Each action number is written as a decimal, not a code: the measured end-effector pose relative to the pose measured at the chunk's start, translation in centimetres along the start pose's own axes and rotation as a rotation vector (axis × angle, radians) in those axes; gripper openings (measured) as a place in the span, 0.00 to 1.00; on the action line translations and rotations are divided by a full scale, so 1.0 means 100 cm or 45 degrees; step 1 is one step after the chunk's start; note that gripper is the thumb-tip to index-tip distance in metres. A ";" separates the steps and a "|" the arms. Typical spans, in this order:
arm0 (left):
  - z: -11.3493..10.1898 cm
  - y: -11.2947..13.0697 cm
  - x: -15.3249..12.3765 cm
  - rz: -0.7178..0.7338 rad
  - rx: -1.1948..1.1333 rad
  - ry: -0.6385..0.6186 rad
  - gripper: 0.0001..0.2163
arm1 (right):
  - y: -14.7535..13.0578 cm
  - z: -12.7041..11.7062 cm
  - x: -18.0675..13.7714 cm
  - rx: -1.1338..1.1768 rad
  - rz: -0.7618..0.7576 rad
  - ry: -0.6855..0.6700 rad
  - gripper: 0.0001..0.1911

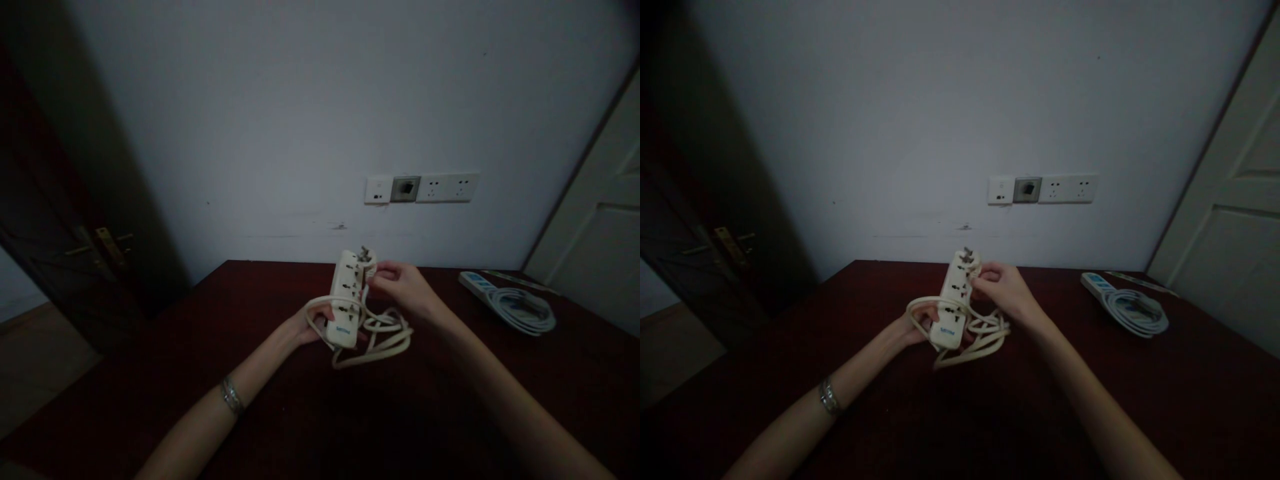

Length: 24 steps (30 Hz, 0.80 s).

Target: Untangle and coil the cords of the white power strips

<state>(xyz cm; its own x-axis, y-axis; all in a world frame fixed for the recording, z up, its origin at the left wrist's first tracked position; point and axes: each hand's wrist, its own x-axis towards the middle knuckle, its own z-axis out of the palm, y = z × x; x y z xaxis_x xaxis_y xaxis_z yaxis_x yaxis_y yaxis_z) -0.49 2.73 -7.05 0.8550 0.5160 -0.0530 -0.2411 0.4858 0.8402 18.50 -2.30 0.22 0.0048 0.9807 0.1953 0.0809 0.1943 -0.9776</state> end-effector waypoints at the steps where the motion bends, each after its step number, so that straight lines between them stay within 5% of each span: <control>1: -0.004 0.003 -0.001 0.004 -0.028 -0.086 0.27 | -0.003 -0.006 0.002 0.108 -0.015 0.087 0.08; 5: -0.027 0.013 -0.002 0.098 -0.125 -0.197 0.36 | -0.010 -0.035 0.009 0.367 -0.184 0.392 0.07; 15: -0.068 0.036 -0.010 0.247 -0.193 0.011 0.34 | -0.012 -0.104 0.020 0.684 -0.410 0.905 0.08; 20: -0.090 0.046 -0.015 0.273 -0.251 0.158 0.32 | -0.007 -0.129 0.021 0.703 -0.405 1.074 0.10; 24: -0.103 0.052 -0.021 0.316 -0.261 0.225 0.29 | -0.004 -0.123 0.023 0.665 -0.409 1.079 0.09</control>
<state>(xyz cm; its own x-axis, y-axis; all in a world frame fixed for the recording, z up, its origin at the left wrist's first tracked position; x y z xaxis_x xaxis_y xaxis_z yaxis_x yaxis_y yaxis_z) -8.21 11.42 -8.12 0.6706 0.7412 0.0318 -0.5338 0.4522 0.7146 30.77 -0.39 2.05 0.7731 0.5849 0.2454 -0.2377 0.6258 -0.7429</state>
